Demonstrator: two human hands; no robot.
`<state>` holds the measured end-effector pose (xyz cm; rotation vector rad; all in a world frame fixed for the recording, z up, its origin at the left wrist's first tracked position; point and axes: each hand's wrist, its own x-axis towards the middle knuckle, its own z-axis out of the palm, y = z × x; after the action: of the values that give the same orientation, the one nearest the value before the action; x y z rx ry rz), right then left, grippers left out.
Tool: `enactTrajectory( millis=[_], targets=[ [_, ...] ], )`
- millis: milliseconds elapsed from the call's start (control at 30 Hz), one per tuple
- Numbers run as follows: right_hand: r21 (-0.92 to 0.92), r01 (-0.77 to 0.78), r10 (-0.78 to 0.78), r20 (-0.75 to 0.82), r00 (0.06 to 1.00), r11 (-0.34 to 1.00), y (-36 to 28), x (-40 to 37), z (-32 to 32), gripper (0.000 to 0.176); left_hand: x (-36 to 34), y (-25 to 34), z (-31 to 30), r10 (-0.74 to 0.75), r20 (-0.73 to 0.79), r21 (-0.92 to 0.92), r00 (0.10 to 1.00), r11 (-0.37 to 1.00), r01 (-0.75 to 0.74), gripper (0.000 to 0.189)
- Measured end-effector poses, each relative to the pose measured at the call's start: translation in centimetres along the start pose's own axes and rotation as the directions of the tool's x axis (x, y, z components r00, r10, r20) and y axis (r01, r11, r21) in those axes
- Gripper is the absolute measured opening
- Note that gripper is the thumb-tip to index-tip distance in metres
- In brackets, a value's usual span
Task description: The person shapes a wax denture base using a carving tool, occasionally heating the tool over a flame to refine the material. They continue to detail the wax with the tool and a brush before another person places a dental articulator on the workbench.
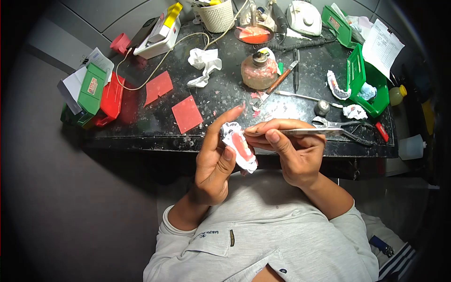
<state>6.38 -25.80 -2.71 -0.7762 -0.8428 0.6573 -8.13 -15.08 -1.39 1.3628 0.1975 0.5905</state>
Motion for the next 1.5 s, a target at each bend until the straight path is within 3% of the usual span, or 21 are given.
enactTrajectory(
  millis=[100, 167, 300, 433, 500, 700, 800, 900, 967, 1033, 1067, 1200, 1400, 1500],
  targets=[
    [0.012, -0.029, 0.029, -0.025, 0.999, 1.000, -0.2, 0.1, 0.0, 0.017, 0.0, -0.3, -0.5, 0.024, 0.032, 0.004, 0.999, 1.000, -0.025, 0.061],
    [-0.058, 0.041, -0.036, 0.093, 0.995, 0.997, -0.1, 0.3, -0.7, 0.018, -0.1, -0.3, -0.6, 0.037, 0.049, 0.046, 0.998, 0.998, -0.039, 0.061],
    [0.069, -0.028, 0.029, -0.015, 0.999, 0.997, 0.0, 0.2, 0.1, 0.017, 0.0, -0.4, -0.2, 0.048, 0.010, 0.048, 0.999, 0.998, -0.049, 0.061],
    [0.033, 0.000, -0.003, 0.068, 0.998, 0.999, 0.0, 0.4, -0.7, 0.018, 0.0, -0.4, -0.3, 0.042, 0.032, 0.051, 0.999, 0.998, -0.044, 0.061],
    [0.079, -0.033, 0.030, 0.039, 0.999, 0.996, 0.0, 0.3, -0.4, 0.018, -0.1, -0.4, -0.3, 0.034, 0.016, 0.060, 0.999, 0.998, -0.035, 0.061],
    [0.069, -0.032, 0.028, 0.051, 0.998, 0.997, 0.0, 0.4, -0.7, 0.018, 0.1, -0.7, -0.4, 0.041, 0.036, 0.001, 0.999, 0.999, -0.041, 0.062],
    [0.072, -0.032, 0.030, 0.038, 0.999, 0.997, 0.2, 0.2, -0.4, 0.018, 0.4, -0.8, 0.2, 0.003, -0.051, -0.072, 0.999, 0.997, -0.007, 0.074],
    [0.013, -0.049, 0.048, 0.043, 0.998, 0.999, -0.4, 0.3, -0.4, 0.018, 0.3, -1.1, -0.1, 0.000, -0.024, -0.120, 1.000, 0.993, -0.003, 0.075],
    [-0.090, -0.036, 0.041, 0.048, 0.998, 0.995, -0.2, 0.2, -0.7, 0.017, 0.3, -0.8, -0.4, 0.005, 0.063, -0.243, 0.998, 0.970, 0.010, 0.069],
    [-0.041, -0.029, 0.031, 0.052, 0.998, 0.999, -0.2, 0.1, -0.7, 0.017, 0.3, -0.8, -0.2, -0.013, 0.007, -0.216, 1.000, 0.976, 0.014, 0.071],
    [-0.021, -0.037, 0.038, 0.039, 0.999, 0.999, -0.2, 0.1, -0.6, 0.017, 0.4, -1.0, 0.8, -0.014, -0.116, -0.144, 0.993, 0.990, -0.003, 0.079],
    [-0.053, -0.027, 0.030, 0.070, 0.997, 0.998, -0.1, 0.0, -1.0, 0.018, 0.6, -1.2, 0.5, 0.007, -0.065, -0.166, 0.998, 0.986, -0.017, 0.077],
    [-0.114, 0.012, 0.002, 0.127, 0.992, 0.993, -0.2, 0.2, -1.1, 0.018, 0.6, -1.0, 0.5, -0.023, -0.102, -0.179, 0.995, 0.984, 0.004, 0.077],
    [0.004, -0.039, 0.039, 0.062, 0.997, 0.999, -0.4, 0.2, -1.0, 0.016, 0.5, -1.4, -0.1, 0.021, -0.012, -0.195, 1.000, 0.981, -0.023, 0.075]
  ],
)
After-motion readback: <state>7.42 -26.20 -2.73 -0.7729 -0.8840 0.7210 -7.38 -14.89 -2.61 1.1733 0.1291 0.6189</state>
